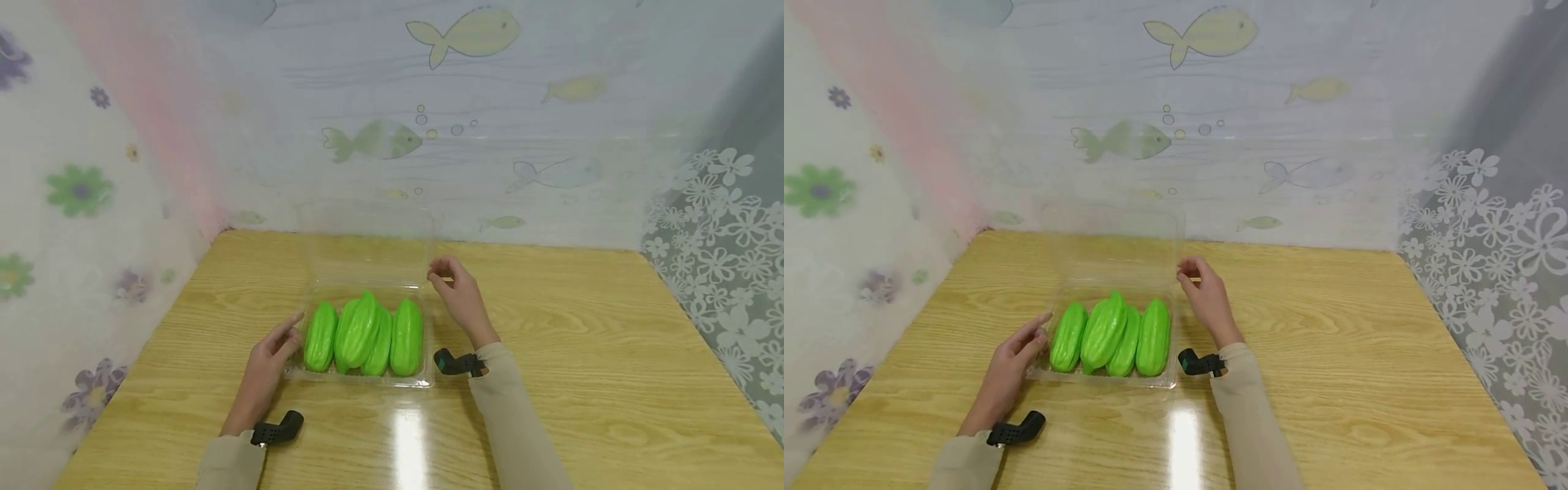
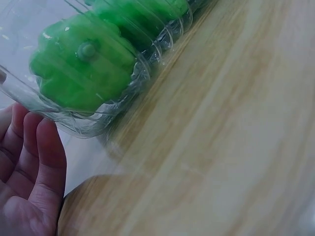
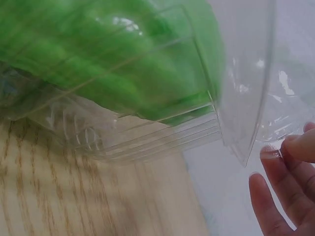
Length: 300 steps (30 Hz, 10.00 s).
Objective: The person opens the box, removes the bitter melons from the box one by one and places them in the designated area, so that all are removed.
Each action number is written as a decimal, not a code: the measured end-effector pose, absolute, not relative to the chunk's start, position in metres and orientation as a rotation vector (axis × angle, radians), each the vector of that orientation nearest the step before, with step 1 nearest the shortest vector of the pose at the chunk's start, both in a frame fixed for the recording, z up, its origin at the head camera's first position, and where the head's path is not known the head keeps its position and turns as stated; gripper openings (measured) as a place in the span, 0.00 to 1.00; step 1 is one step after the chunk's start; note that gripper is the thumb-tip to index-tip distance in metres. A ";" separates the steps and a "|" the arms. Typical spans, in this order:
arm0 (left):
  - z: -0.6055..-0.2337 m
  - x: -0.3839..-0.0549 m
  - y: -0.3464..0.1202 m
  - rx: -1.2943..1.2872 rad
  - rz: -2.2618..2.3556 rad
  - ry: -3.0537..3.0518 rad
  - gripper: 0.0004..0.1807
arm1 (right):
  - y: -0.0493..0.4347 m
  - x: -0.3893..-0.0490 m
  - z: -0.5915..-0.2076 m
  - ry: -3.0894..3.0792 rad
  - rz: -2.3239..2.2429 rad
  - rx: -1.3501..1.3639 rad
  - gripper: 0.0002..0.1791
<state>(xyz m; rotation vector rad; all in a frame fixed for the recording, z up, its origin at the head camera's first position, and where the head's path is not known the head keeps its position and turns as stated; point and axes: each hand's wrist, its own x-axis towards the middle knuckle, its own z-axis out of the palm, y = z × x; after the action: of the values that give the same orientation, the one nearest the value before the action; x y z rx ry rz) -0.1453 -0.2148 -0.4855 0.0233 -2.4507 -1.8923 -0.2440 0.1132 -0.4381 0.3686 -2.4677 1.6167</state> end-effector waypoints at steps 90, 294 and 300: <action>-0.478 -0.133 -0.207 0.109 -1.846 -2.496 0.21 | 0.104 -0.243 -0.449 -2.441 1.985 0.160 0.25; -0.488 -0.198 -0.227 -0.021 -1.728 -2.645 0.34 | 0.123 -0.200 -0.368 -2.459 1.953 0.485 0.28; -0.485 -0.190 -0.224 -0.027 -1.718 -2.630 0.34 | 0.139 -0.205 -0.379 -2.445 1.968 0.458 0.27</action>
<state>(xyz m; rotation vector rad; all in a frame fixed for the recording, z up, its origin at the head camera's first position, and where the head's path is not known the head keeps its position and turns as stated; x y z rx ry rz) -0.1902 -0.2238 -0.4847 -0.0271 -2.6299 -1.7175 -0.2050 0.1388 -0.3786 0.4577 -2.4453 1.9685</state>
